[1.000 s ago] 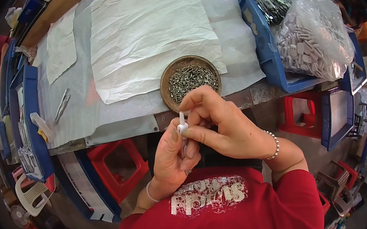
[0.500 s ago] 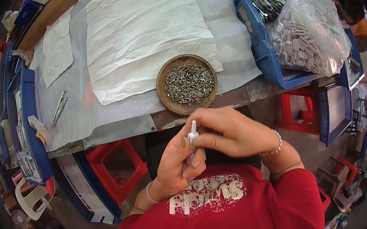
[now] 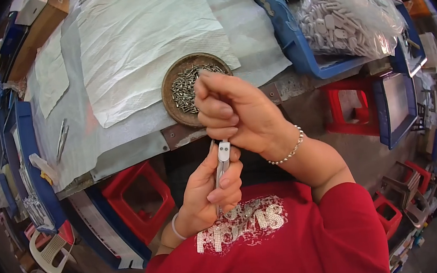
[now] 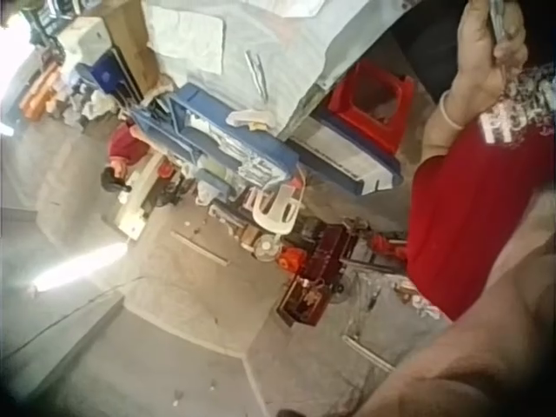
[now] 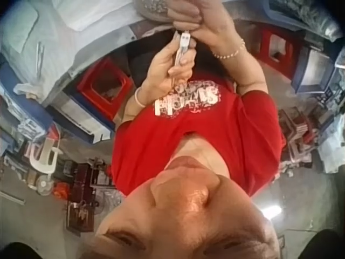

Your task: Assembling small metal pins into white plastic component housings at a workbench.

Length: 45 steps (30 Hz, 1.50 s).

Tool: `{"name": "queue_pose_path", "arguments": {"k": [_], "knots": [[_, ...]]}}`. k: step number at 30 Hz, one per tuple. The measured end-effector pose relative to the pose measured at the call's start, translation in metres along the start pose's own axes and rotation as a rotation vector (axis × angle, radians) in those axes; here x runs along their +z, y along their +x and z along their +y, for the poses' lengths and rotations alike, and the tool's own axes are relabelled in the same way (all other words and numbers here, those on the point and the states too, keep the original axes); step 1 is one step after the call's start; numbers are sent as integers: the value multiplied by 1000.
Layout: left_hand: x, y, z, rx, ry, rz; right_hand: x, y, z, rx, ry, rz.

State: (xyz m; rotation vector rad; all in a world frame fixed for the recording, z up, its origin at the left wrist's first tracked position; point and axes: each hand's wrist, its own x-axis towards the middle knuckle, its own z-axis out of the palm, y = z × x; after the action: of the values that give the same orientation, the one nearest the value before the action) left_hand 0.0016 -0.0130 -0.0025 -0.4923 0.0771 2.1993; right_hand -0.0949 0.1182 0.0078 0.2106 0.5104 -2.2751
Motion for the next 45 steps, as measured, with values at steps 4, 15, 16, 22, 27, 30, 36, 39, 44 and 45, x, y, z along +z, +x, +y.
{"name": "queue_pose_path", "arguments": {"k": [4,15,16,22,27,30,36,39,44,45], "knots": [[0,-1,-1,4,-55,-15,7,3,2,26,-1,62],[6,-1,0,3,-133,-40,9,6,1,49,-62,168],[6,-1,0,5,-126,-33,10,7,1,49,-63,164],[8,-4,7,63,-19,41,12,8,-1,-31,-149,38],[14,-12,23,134,51,95,32,-4,-19,-423,-1111,57],[8,-17,31,99,6,74,51,-13,-37,-531,-1798,-296],[14,-30,48,-3,150,130,82,-14,-23,-692,-2453,-870],[23,-34,59,-21,189,161,96,-6,-17,-714,-2454,-1010],[38,-53,94,90,307,-97,134,22,-32,-651,-2416,-1126],[44,-56,105,123,313,-79,144,33,-44,-593,-2471,-1064]]}}
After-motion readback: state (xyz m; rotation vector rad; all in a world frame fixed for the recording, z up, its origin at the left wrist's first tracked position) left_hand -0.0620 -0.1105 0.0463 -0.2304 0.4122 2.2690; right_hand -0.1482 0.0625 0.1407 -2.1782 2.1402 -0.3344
